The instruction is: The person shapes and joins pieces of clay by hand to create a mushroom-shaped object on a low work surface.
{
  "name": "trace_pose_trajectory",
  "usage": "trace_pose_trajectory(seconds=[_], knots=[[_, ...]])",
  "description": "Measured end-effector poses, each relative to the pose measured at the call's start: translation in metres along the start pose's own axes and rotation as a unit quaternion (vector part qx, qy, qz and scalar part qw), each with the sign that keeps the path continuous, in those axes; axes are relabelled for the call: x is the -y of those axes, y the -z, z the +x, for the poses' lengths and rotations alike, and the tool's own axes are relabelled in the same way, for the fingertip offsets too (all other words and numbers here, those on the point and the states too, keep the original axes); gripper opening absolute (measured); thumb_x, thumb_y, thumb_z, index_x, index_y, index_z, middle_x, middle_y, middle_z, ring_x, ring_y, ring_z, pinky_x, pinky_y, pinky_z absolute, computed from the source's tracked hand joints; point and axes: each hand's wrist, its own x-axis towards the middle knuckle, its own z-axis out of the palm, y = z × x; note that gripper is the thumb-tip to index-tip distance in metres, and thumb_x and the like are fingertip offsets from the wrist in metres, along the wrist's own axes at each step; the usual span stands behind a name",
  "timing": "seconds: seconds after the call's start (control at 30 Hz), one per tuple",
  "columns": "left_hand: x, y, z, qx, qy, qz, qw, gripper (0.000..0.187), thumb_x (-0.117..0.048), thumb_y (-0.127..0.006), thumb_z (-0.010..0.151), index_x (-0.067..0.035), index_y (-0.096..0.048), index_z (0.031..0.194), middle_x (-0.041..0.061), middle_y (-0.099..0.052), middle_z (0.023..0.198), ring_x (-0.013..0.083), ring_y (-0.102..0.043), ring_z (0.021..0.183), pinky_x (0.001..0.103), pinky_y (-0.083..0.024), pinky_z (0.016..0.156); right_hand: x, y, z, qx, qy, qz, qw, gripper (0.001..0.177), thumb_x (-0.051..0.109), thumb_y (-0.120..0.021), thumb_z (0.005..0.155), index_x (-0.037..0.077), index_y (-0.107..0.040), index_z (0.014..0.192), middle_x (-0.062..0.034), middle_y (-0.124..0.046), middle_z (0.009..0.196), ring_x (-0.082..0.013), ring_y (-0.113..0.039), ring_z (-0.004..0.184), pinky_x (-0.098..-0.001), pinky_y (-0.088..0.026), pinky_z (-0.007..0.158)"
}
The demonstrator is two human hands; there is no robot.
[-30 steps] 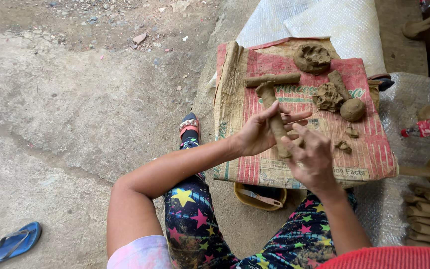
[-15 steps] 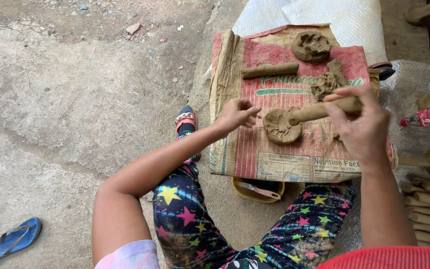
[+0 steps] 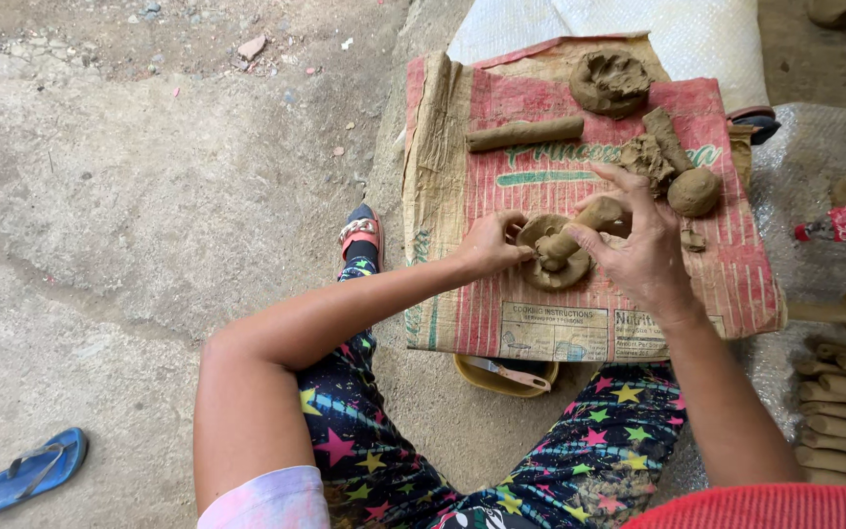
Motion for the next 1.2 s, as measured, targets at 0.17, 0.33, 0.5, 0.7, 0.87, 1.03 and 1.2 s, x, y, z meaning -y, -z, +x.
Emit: trace_pose_trajectory(seconds=[0.17,0.33,0.5,0.7,0.87,1.03,1.2], knots=[[-0.023,0.005,-0.010,0.021,0.035,0.029,0.999,0.065,-0.022,-0.085,0.074,-0.003,-0.060,0.131,0.017,-0.073,0.114,0.0239,-0.074,0.099,0.036,-0.062,0.092,-0.025,-0.036,-0.023,-0.013,0.095,0.083,0.992,0.014,0.013,-0.079,0.091,0.010,-0.067,0.097,-0.0129,-0.073,0.110,-0.0217,-0.072,0.105,-0.0274,-0.063,0.082],[-0.029,0.004,-0.011,0.020,-0.001,0.077,0.997,0.083,-0.024,-0.094,0.062,-0.001,-0.056,0.133,0.019,-0.072,0.115,0.0276,-0.073,0.104,0.037,-0.057,0.097,-0.049,-0.023,-0.028,0.001,0.069,0.108,0.992,0.011,0.011,-0.079,0.092,0.015,-0.076,0.102,-0.0080,-0.074,0.115,-0.0203,-0.073,0.111,-0.0271,-0.063,0.082],[-0.028,0.003,-0.008,0.020,-0.017,0.117,0.993,0.091,-0.030,-0.096,0.059,-0.002,-0.056,0.135,0.018,-0.070,0.120,0.0304,-0.069,0.111,0.040,-0.054,0.102,-0.047,-0.021,-0.023,0.025,0.065,0.156,0.985,0.022,0.013,-0.081,0.085,0.012,-0.074,0.106,-0.0031,-0.073,0.116,-0.0184,-0.073,0.107,-0.0301,-0.062,0.092],[-0.021,0.004,0.004,0.051,-0.018,0.157,0.986,0.090,-0.035,-0.095,0.059,-0.001,-0.058,0.133,0.017,-0.067,0.119,0.0305,-0.063,0.111,0.042,-0.052,0.102,-0.036,-0.016,-0.020,0.088,0.058,0.035,0.994,0.023,0.015,-0.082,0.078,0.011,-0.076,0.101,0.0006,-0.074,0.115,-0.0153,-0.072,0.102,-0.0301,-0.061,0.091],[-0.018,0.003,0.008,0.049,-0.009,0.172,0.984,0.094,-0.035,-0.096,0.059,-0.001,-0.054,0.136,0.019,-0.062,0.123,0.0326,-0.057,0.118,0.043,-0.048,0.105,-0.031,-0.018,-0.007,0.140,-0.028,0.003,0.990,0.024,0.020,-0.082,0.079,0.017,-0.075,0.102,0.0065,-0.075,0.109,-0.0099,-0.072,0.097,-0.0260,-0.063,0.087],[-0.016,0.000,0.017,0.063,0.005,0.172,0.983,0.096,-0.035,-0.095,0.056,0.000,-0.053,0.135,0.018,-0.063,0.124,0.0312,-0.058,0.118,0.041,-0.049,0.107,-0.042,-0.019,0.002,0.146,-0.017,0.108,0.983,0.018,0.016,-0.084,0.076,0.014,-0.078,0.093,0.0007,-0.077,0.106,-0.0125,-0.073,0.095,-0.0309,-0.063,0.085],[-0.015,0.002,0.014,0.065,-0.012,0.165,0.984,0.092,-0.035,-0.093,0.057,-0.002,-0.057,0.135,0.019,-0.065,0.124,0.0319,-0.059,0.120,0.043,-0.050,0.108,-0.042,-0.029,-0.006,0.116,-0.041,0.058,0.991,0.020,0.016,-0.084,0.079,0.013,-0.077,0.098,0.0002,-0.076,0.108,-0.0143,-0.072,0.098,-0.0310,-0.062,0.091]])
